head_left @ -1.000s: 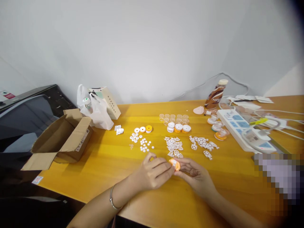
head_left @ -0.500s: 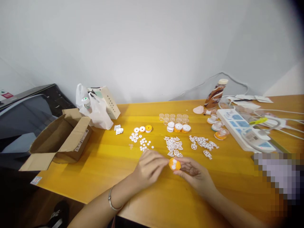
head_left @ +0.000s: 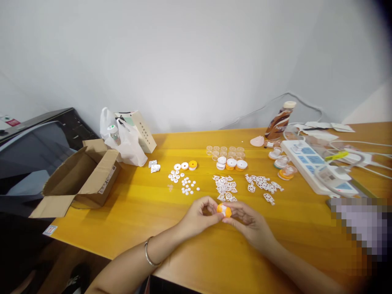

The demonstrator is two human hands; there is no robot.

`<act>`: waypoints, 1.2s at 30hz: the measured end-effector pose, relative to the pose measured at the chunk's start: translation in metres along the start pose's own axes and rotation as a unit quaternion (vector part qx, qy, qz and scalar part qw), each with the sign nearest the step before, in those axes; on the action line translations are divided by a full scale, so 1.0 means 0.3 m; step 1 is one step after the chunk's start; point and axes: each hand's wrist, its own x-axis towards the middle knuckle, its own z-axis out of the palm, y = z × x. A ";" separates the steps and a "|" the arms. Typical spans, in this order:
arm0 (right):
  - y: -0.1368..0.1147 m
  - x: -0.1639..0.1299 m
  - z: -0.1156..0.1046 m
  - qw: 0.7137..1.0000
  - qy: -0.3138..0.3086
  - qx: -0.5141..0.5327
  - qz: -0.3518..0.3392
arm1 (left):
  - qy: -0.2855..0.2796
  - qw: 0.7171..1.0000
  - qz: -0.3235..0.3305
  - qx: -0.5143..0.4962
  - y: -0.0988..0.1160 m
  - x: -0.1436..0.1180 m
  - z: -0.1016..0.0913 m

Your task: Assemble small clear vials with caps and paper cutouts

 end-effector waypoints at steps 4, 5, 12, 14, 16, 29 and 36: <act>0.006 0.003 0.003 1.000 -0.005 0.016 0.004 | 0.014 0.997 -0.051 -0.058 0.002 0.002 0.010; 0.007 0.004 0.003 1.000 -0.005 0.018 0.007 | 0.014 0.995 -0.067 -0.074 0.002 0.003 0.011; -0.002 0.017 0.005 0.997 -0.013 0.064 0.036 | 0.006 0.989 -0.109 -0.100 0.012 0.002 0.000; -0.007 0.020 0.005 0.996 -0.012 0.075 0.047 | 0.008 0.990 -0.105 -0.096 0.014 0.003 -0.002; -0.012 0.020 0.006 0.995 -0.011 0.077 0.055 | 0.015 0.991 -0.090 -0.098 0.011 0.006 0.000; -0.021 0.021 0.004 0.994 0.013 0.078 0.072 | 0.051 0.998 0.005 0.030 0.014 0.039 -0.042; -0.036 0.023 -0.012 0.994 0.058 0.068 0.065 | 0.060 0.964 0.114 0.233 0.123 0.121 -0.077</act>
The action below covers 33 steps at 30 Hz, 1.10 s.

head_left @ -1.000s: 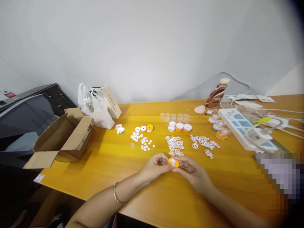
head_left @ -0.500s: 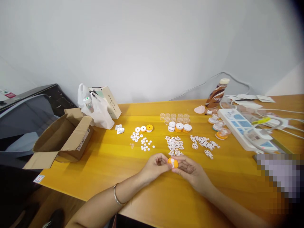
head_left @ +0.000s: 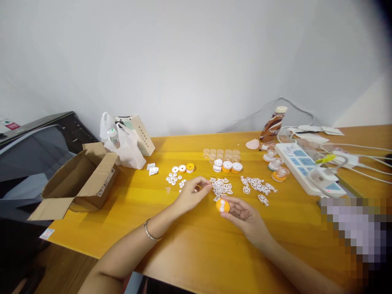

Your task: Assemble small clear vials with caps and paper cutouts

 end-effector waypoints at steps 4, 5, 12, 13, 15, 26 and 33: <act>-0.001 -0.008 -0.006 0.997 0.035 -0.005 -0.063 | -0.075 0.987 0.107 0.093 0.095 -0.016 -0.010; 0.001 -0.011 -0.006 0.996 0.043 -0.007 -0.080 | -0.093 0.981 0.128 0.115 0.113 -0.025 -0.009; 0.026 -0.022 -0.009 0.983 0.082 -0.045 -0.158 | -0.101 0.941 0.177 0.268 0.144 -0.056 0.042; 0.028 -0.022 -0.011 0.981 0.086 -0.050 -0.164 | -0.094 0.939 0.170 0.285 0.143 -0.059 0.051; 0.031 -0.023 -0.013 0.979 0.091 -0.058 -0.170 | -0.081 0.933 0.158 0.314 0.142 -0.064 0.065; 0.040 -0.028 -0.019 0.976 0.094 -0.101 -0.169 | -0.061 0.973 0.109 0.195 0.121 -0.053 0.071; 0.041 -0.025 -0.022 0.973 0.088 -0.118 -0.176 | -0.080 0.965 0.102 0.226 0.134 -0.059 0.068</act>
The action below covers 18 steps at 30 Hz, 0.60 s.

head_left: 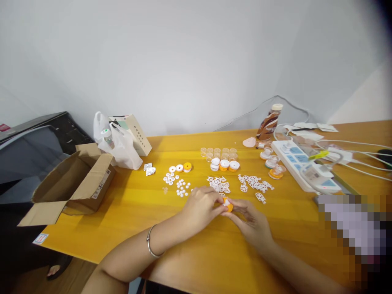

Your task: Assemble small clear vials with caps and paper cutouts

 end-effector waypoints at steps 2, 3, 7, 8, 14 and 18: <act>0.001 0.003 0.003 1.000 -0.003 0.010 0.014 | -0.006 1.000 -0.007 0.007 -0.003 0.000 0.004; 0.001 0.005 0.004 1.000 -0.002 0.020 0.020 | -0.005 1.000 -0.008 0.008 -0.005 0.000 0.006; 0.000 0.011 0.006 0.997 0.005 0.060 0.047 | 0.020 1.000 -0.002 -0.009 -0.013 0.002 0.017; -0.001 0.012 0.005 0.996 0.006 0.066 0.056 | 0.023 1.000 0.000 -0.021 -0.015 0.002 0.018; -0.013 0.013 0.000 0.993 0.008 0.089 0.074 | 0.046 0.993 -0.007 -0.105 -0.016 0.000 0.025; -0.025 0.012 -0.003 0.994 0.017 0.087 0.071 | 0.057 0.990 -0.014 -0.129 -0.006 -0.005 0.024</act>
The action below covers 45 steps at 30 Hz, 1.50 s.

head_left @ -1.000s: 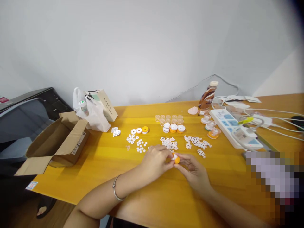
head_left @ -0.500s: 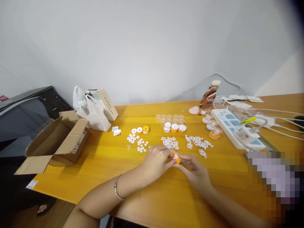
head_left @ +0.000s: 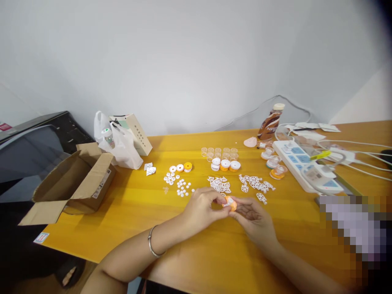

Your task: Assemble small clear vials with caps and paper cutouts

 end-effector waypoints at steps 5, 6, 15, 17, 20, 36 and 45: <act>-0.006 0.000 0.002 1.000 0.004 0.014 0.001 | -0.018 0.999 0.006 -0.035 0.003 0.001 -0.012; -0.006 0.001 0.003 1.000 0.004 0.018 0.002 | -0.020 0.999 0.007 -0.038 0.002 0.002 -0.014; -0.006 0.000 0.004 1.000 0.013 0.002 0.009 | -0.020 0.997 0.002 -0.069 -0.024 0.008 -0.006; -0.005 0.001 0.003 1.000 0.010 0.001 0.006 | -0.021 0.997 -0.001 -0.072 -0.024 0.007 -0.003; -0.002 0.002 0.002 1.000 0.009 0.003 0.005 | -0.017 0.997 -0.010 -0.072 -0.023 0.008 -0.001; -0.004 0.019 0.005 0.997 -0.036 0.043 0.044 | -0.045 0.997 -0.018 -0.055 -0.035 0.074 -0.071; 0.004 0.032 0.001 0.996 -0.033 0.055 0.056 | 0.004 0.970 0.046 0.238 -0.226 0.350 -0.020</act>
